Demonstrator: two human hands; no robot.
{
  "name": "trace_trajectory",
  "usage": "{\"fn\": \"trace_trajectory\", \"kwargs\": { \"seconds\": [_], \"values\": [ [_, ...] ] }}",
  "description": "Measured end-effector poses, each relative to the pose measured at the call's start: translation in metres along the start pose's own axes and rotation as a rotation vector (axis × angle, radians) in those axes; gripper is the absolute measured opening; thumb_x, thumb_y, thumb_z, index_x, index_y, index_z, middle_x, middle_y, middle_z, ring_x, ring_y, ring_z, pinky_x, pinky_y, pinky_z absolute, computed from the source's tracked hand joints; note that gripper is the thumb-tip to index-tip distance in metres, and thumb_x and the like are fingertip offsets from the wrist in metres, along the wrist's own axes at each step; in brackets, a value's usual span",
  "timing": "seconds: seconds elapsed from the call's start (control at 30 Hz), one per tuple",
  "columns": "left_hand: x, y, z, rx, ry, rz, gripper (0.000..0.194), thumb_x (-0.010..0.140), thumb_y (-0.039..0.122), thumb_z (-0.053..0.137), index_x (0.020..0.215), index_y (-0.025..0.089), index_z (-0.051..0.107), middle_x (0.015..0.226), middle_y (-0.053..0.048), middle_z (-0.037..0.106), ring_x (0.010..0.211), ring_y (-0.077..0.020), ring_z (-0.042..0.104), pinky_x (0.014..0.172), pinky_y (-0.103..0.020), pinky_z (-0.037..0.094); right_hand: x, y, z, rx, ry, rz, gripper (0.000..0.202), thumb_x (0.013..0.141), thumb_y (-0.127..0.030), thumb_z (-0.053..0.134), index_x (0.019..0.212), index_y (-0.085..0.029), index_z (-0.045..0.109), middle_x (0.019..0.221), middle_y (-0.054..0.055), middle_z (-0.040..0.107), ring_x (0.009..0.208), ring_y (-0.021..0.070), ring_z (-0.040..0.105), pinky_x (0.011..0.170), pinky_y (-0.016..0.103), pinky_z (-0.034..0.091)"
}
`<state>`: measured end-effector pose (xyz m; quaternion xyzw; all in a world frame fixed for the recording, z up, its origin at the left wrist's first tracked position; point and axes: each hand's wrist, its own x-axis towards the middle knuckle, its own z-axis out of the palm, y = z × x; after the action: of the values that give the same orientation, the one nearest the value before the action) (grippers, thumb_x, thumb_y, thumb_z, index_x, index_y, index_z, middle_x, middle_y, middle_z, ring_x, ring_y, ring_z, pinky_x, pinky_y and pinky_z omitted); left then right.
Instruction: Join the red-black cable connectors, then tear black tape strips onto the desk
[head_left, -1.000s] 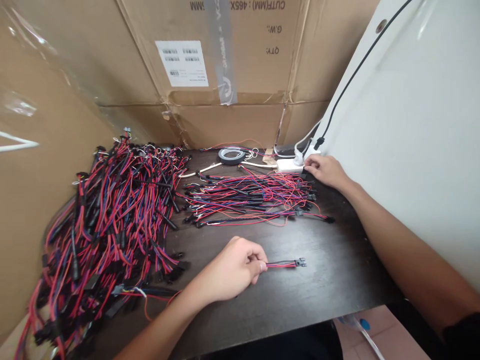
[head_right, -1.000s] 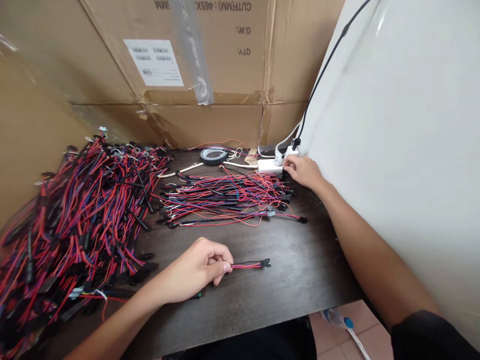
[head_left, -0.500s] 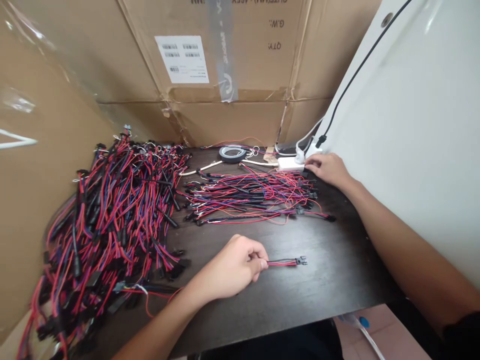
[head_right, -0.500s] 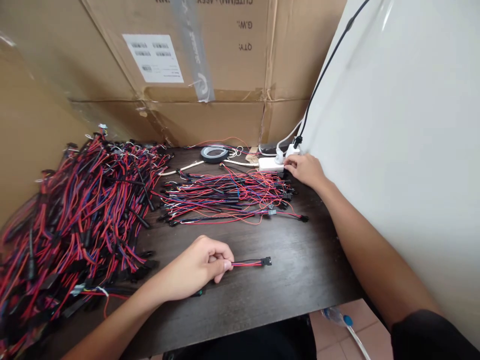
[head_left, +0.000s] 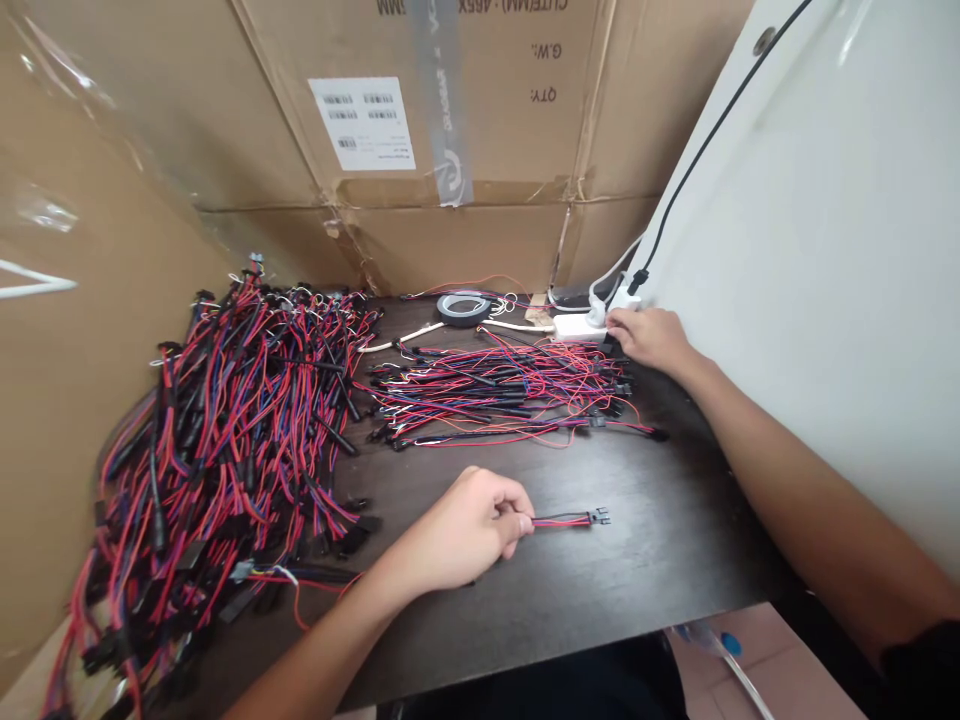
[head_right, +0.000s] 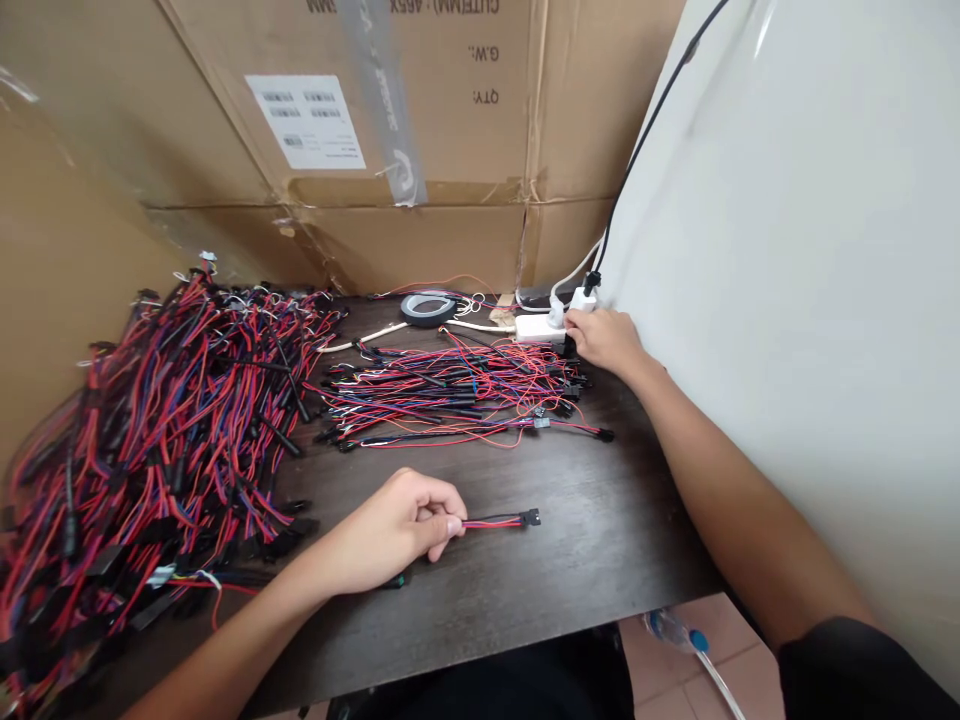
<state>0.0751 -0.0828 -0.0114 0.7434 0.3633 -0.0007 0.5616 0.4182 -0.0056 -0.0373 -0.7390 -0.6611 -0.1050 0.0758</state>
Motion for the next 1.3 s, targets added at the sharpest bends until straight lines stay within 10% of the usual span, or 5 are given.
{"fn": "trace_trajectory", "kwargs": {
  "seconds": [0.63, 0.83, 1.1, 1.3],
  "values": [
    [-0.002, 0.001, -0.002, 0.023, 0.016, 0.006, 0.020, 0.083, 0.022, 0.051, 0.067, 0.014, 0.060, 0.054, 0.002, 0.056, 0.050, -0.0092, 0.046, 0.049, -0.020, 0.032, -0.019, -0.005, -0.040, -0.015, -0.109, -0.043, 0.010, 0.077, -0.019, 0.050, 0.075, -0.022, 0.060, 0.076, 0.005, 0.066, 0.065, 0.0209, 0.056, 0.052, 0.030, 0.028],
    [-0.001, -0.001, -0.004, -0.018, 0.051, 0.028, 0.018, 0.082, 0.022, 0.051, 0.067, 0.014, 0.059, 0.053, 0.002, 0.055, 0.050, -0.0096, 0.045, 0.051, -0.020, 0.033, -0.030, -0.022, -0.065, 0.546, 0.140, -0.139, 0.007, 0.074, -0.024, 0.054, 0.069, -0.019, 0.056, 0.086, 0.008, 0.060, 0.073, 0.0193, 0.054, 0.061, 0.030, 0.040],
    [-0.001, -0.004, -0.015, -0.064, 0.151, 0.032, 0.017, 0.080, 0.024, 0.052, 0.068, 0.014, 0.061, 0.052, 0.002, 0.055, 0.050, -0.0099, 0.046, 0.051, -0.020, 0.033, -0.064, -0.113, -0.082, 1.181, -0.332, -0.467, 0.013, 0.072, -0.020, 0.065, 0.068, -0.018, 0.054, 0.086, 0.004, 0.059, 0.072, 0.0138, 0.053, 0.059, 0.024, 0.041],
    [-0.002, -0.003, -0.017, -0.043, 0.175, 0.034, 0.017, 0.080, 0.022, 0.052, 0.066, 0.015, 0.059, 0.051, 0.003, 0.054, 0.049, -0.0097, 0.046, 0.052, -0.020, 0.034, -0.083, -0.134, -0.078, 1.369, -0.541, -0.362, 0.014, 0.075, -0.021, 0.064, 0.071, -0.018, 0.052, 0.073, 0.001, 0.056, 0.066, 0.0129, 0.050, 0.061, 0.027, 0.042]
  ]
}}
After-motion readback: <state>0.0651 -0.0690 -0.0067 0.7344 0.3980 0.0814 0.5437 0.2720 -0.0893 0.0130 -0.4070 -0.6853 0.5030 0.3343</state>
